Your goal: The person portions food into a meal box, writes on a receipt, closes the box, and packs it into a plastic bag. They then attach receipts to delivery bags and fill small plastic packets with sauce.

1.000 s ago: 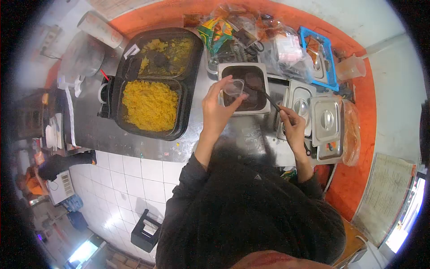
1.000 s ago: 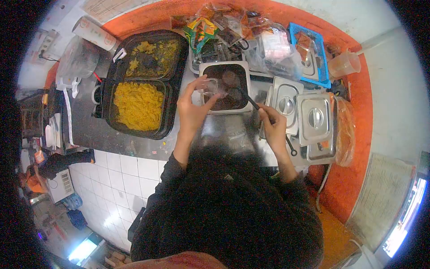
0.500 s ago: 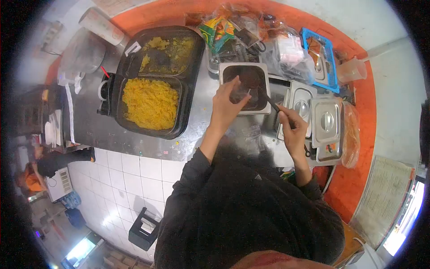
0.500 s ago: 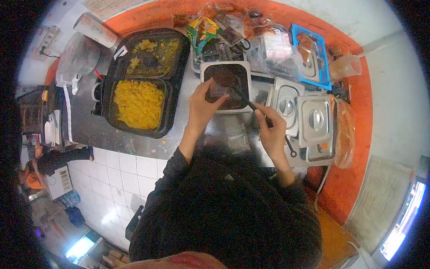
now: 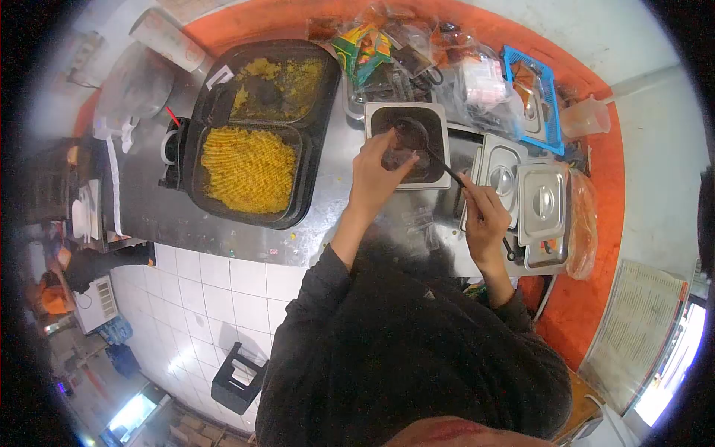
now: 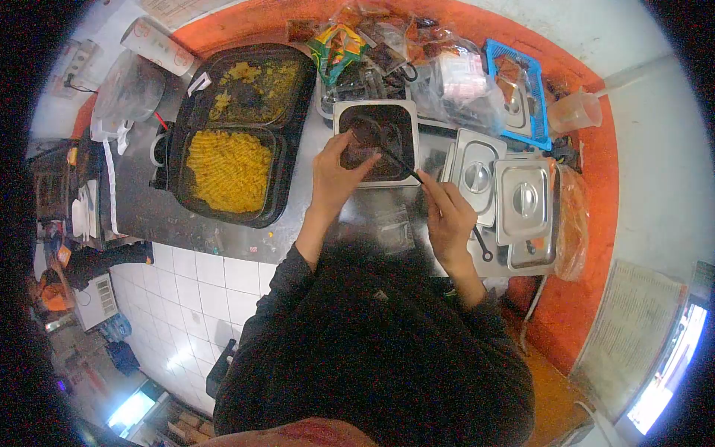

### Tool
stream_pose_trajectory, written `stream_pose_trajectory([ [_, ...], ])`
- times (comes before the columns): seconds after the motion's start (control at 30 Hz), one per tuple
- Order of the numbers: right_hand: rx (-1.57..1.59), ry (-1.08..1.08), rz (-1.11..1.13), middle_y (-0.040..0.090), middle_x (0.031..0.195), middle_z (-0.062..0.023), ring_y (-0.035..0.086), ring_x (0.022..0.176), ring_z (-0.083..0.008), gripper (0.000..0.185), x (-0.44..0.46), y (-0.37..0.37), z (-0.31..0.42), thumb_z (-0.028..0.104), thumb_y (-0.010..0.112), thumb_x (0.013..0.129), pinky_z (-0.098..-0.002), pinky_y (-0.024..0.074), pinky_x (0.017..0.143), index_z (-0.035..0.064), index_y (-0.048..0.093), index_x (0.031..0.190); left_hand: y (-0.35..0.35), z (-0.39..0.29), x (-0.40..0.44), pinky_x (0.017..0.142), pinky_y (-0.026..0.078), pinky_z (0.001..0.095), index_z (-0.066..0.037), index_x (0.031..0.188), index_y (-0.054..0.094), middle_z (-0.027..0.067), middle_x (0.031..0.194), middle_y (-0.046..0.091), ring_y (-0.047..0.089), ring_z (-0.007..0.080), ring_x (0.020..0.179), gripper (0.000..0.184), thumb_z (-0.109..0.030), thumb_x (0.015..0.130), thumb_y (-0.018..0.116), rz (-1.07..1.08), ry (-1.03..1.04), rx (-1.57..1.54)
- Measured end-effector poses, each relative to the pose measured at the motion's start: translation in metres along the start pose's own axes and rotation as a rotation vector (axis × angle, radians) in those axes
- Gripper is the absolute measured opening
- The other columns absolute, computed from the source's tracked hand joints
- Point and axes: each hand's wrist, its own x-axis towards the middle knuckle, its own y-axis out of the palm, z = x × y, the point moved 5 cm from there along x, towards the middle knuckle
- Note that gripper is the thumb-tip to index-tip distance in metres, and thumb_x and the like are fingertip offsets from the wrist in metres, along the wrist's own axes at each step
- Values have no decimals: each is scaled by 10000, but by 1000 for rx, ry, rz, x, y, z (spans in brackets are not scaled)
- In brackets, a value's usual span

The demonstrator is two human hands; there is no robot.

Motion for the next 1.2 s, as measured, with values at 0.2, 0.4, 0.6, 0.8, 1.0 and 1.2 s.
stream_pose_trajectory([
  [0.2,-115,-208,-113,577,760,-89,530,600,-191,422,-4,-3,3,-33,636,699,-290,426,528,119,663,1091,-5,-8,1,723,488,337,10,1063,586,134,934,627,612,275,841,458,-135,672,775,10,-5,-27],
  [0.4,-211,-285,-104,589,794,-84,520,609,-207,412,-7,-2,4,-30,630,712,-289,430,556,120,664,1094,-5,-4,0,738,490,335,-2,1074,595,129,960,631,614,267,863,433,-114,689,759,62,-98,48],
  [0.6,127,170,34,573,770,-60,511,656,-129,234,-4,4,-4,35,593,847,-243,399,563,75,657,1068,-7,-6,-1,770,487,337,-45,1151,586,117,1005,631,616,254,878,491,-123,697,754,6,-38,-56],
  [0.8,534,628,138,569,747,2,457,664,-44,185,-2,7,-20,107,562,902,-214,386,565,27,644,1047,-8,-7,-2,781,487,327,-53,1166,582,113,1003,635,616,246,879,504,-109,694,750,2,-41,-46],
  [1.0,87,327,17,606,779,-62,566,704,-204,155,16,25,-48,108,607,842,-308,440,646,65,664,980,-11,1,-8,757,494,324,-52,1136,593,105,993,635,615,217,901,475,-77,690,754,-60,-115,-18],
  [1.2,-73,8,146,527,985,-102,490,982,-298,221,28,52,-19,203,706,691,-435,347,864,113,634,880,-14,-26,-9,791,473,279,-40,1098,588,76,1017,622,599,166,939,448,-16,681,750,-29,-178,-57],
])
